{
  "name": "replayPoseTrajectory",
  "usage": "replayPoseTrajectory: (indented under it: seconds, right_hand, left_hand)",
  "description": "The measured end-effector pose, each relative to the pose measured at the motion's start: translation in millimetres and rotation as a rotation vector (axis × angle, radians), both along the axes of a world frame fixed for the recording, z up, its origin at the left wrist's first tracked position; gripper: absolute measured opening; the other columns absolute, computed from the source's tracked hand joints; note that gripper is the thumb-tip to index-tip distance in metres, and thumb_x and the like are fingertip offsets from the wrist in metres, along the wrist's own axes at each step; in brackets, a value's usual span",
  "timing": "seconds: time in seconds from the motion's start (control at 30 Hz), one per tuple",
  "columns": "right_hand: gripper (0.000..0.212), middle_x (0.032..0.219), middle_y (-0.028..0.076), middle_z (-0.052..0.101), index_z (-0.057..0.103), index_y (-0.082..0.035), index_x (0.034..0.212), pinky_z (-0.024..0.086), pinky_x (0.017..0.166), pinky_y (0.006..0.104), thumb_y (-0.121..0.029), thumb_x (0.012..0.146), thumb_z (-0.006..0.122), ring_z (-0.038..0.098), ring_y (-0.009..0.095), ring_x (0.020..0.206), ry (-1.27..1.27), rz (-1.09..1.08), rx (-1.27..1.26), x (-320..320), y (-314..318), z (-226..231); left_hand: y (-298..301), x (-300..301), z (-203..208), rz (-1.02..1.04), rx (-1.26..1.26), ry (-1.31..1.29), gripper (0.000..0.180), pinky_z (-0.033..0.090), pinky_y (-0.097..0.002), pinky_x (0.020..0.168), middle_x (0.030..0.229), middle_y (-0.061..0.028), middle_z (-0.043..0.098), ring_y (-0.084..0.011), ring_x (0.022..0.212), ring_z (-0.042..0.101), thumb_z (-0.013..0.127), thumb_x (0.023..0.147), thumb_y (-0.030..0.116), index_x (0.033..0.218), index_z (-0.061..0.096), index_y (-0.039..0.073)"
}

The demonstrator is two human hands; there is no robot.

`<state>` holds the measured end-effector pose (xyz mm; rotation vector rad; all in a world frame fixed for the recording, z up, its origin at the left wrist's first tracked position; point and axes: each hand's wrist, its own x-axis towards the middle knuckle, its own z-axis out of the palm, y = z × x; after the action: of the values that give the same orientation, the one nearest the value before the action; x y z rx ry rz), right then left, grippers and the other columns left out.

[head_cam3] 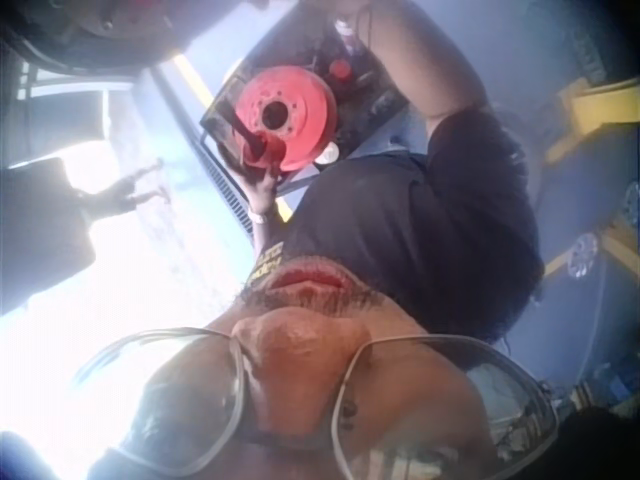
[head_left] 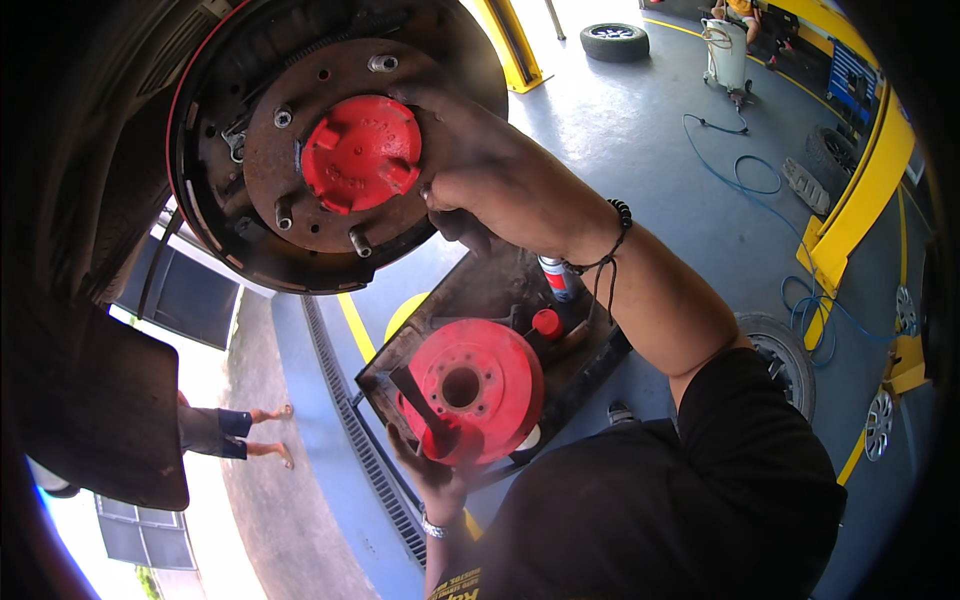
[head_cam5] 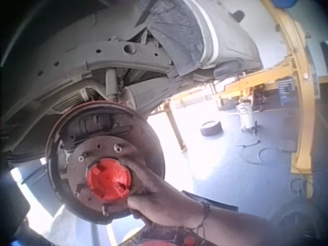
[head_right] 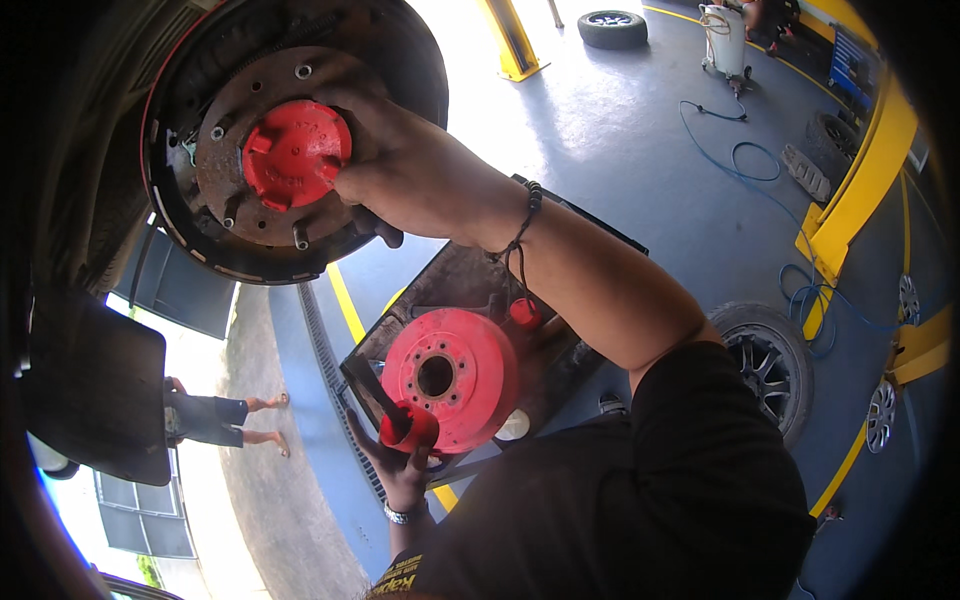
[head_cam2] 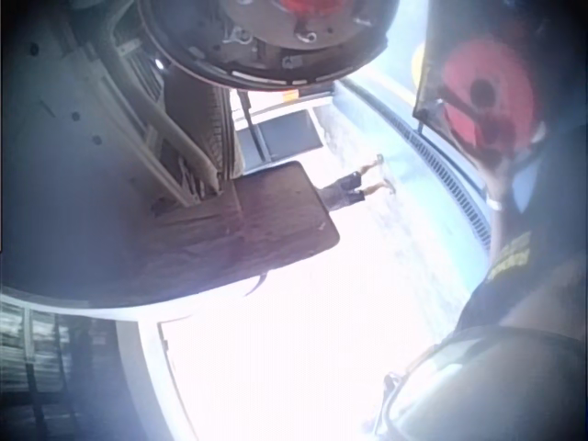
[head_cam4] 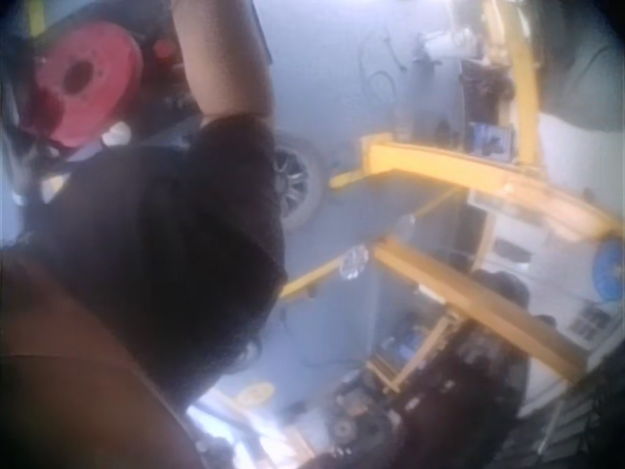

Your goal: The person cleans a red brake disc with a wire brush and spray cleaner, then applies red grease to the wheel hub. The person then mounts the brake disc onto the hub and secures it with a red retaining ring.

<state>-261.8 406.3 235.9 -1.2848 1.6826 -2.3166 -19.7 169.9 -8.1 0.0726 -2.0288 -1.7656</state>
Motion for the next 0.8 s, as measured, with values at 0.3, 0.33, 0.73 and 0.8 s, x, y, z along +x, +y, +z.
replayPoseTrajectory:
  seconds: [0.3,0.33,0.73,0.8]
  right_hand:
    - [0.071,0.096,0.009,0.063,0.037,-0.007,0.153,0.047,0.045,0.0254,0.003,0.084,0.051,0.061,0.012,0.067,-0.078,-0.003,-0.045,15,4,-19]
    - [0.071,0.097,0.009,0.063,0.037,-0.007,0.153,0.046,0.045,0.0256,0.003,0.084,0.051,0.061,0.012,0.068,-0.077,0.0,-0.07,17,3,-19]
    - [0.059,0.083,0.011,0.068,0.049,-0.006,0.141,0.048,0.049,0.0318,-0.013,0.085,0.064,0.061,0.015,0.057,0.075,-0.205,0.075,-3,-3,6]
    - [0.055,0.081,0.009,0.067,0.052,-0.006,0.139,0.05,0.054,0.0302,-0.014,0.085,0.065,0.062,0.013,0.061,-0.046,-0.208,0.113,0,-2,5]
  left_hand:
    - [-6,11,-18,0.006,-0.016,0.047,0.125,0.038,-0.05,0.115,0.164,-0.0188,0.02,-0.0327,0.14,0.046,0.083,0.075,0.014,0.164,-0.005,0.008]
    - [-4,11,-16,0.024,-0.02,0.031,0.127,0.041,-0.0499,0.112,0.156,-0.0193,0.031,-0.0324,0.135,0.049,0.085,0.075,0.017,0.164,-0.005,0.011]
    - [3,11,-11,0.077,-0.121,0.009,0.131,0.046,-0.0513,0.11,0.149,-0.0198,0.045,-0.0315,0.131,0.054,0.09,0.073,0.018,0.164,-0.005,0.017]
    - [2,12,-14,0.13,-0.207,0.026,0.131,0.045,-0.0515,0.111,0.15,-0.0194,0.043,-0.0315,0.131,0.053,0.091,0.072,0.017,0.164,-0.003,0.017]
